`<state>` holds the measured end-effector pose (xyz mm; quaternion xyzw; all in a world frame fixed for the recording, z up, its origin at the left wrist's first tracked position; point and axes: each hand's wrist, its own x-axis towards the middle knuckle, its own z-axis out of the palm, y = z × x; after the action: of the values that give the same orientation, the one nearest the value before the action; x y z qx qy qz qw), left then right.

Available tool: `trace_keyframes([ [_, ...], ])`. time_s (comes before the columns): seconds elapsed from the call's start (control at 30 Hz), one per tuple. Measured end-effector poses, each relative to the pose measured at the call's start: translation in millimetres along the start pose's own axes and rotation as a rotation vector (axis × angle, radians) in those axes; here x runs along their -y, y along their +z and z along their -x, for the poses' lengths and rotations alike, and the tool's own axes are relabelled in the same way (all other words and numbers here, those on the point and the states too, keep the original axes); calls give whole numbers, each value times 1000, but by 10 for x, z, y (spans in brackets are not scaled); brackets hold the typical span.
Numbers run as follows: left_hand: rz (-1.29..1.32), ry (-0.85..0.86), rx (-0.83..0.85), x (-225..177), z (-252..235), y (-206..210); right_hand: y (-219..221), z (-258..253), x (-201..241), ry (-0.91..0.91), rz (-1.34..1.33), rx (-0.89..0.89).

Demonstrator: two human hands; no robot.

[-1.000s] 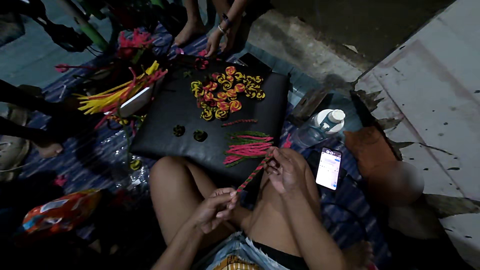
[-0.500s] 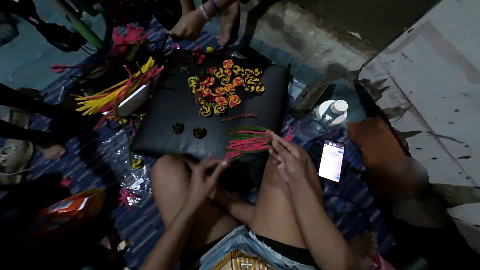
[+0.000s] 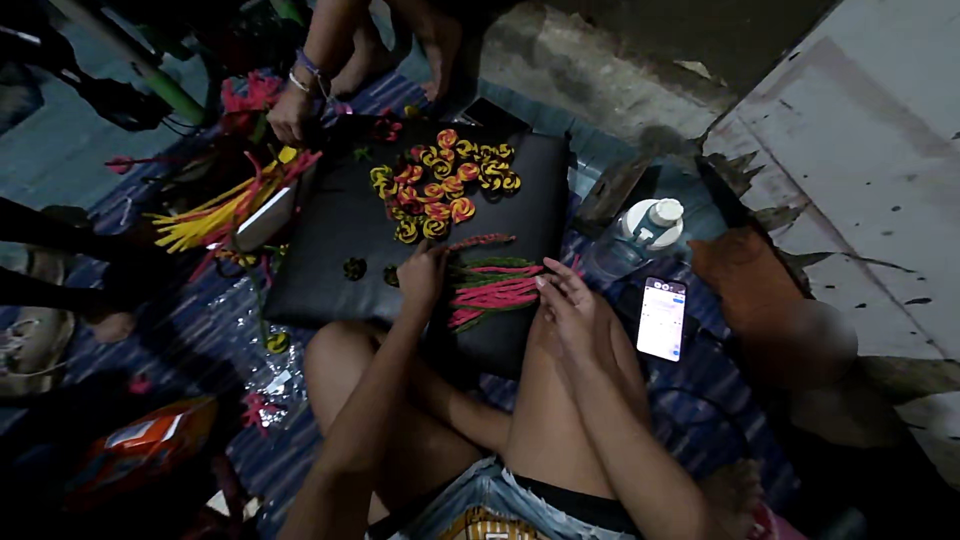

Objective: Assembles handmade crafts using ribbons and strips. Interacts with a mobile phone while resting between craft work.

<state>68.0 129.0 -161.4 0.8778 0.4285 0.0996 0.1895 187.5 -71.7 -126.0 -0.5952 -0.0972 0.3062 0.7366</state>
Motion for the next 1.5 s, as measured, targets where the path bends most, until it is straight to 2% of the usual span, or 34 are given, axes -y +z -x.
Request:
trace_keyframes([
  [0.07,5,-5,-32,-6,22,26,-18,-11,4,8,-25,-37],
  [0.17,73,118,-114,1,103,37,-41,-32,-8,-26,-43,-75],
  [0.3,162,298,21,-29,331,76,-29,-16,-15,-71,14,-99],
  [0.43,146,278,117,-112,456,121,-30,-7,-14,-101,38,-83],
  [0.57,101,345,107,-149,448,130,-25,8,-14,-94,28,-69],
  [0.7,56,358,172,-181,474,129,-35,8,-11,-101,46,-50],
  [0.83,72,341,60,-219,575,43,-38,11,-26,-129,108,-18],
  [0.93,149,291,-47,-281,701,-54,-14,30,-14,-45,283,141],
  [1.0,182,323,-138,-278,802,-57,26,56,-7,27,371,204],
  [1.07,222,403,-181,-257,893,-47,44,69,-16,22,333,212],
  [1.17,361,461,-99,-219,938,-36,42,68,11,-24,173,118],
  [1.23,500,372,-69,-241,864,-8,33,55,39,-29,89,-15],
  [1.3,543,236,-107,-289,655,40,11,33,56,-33,-4,-144],
  [1.37,392,172,-74,-394,369,78,-24,-15,11,-53,-94,-237],
  [1.5,57,282,196,-730,-76,242,-13,-49,-30,-81,-237,-283],
])
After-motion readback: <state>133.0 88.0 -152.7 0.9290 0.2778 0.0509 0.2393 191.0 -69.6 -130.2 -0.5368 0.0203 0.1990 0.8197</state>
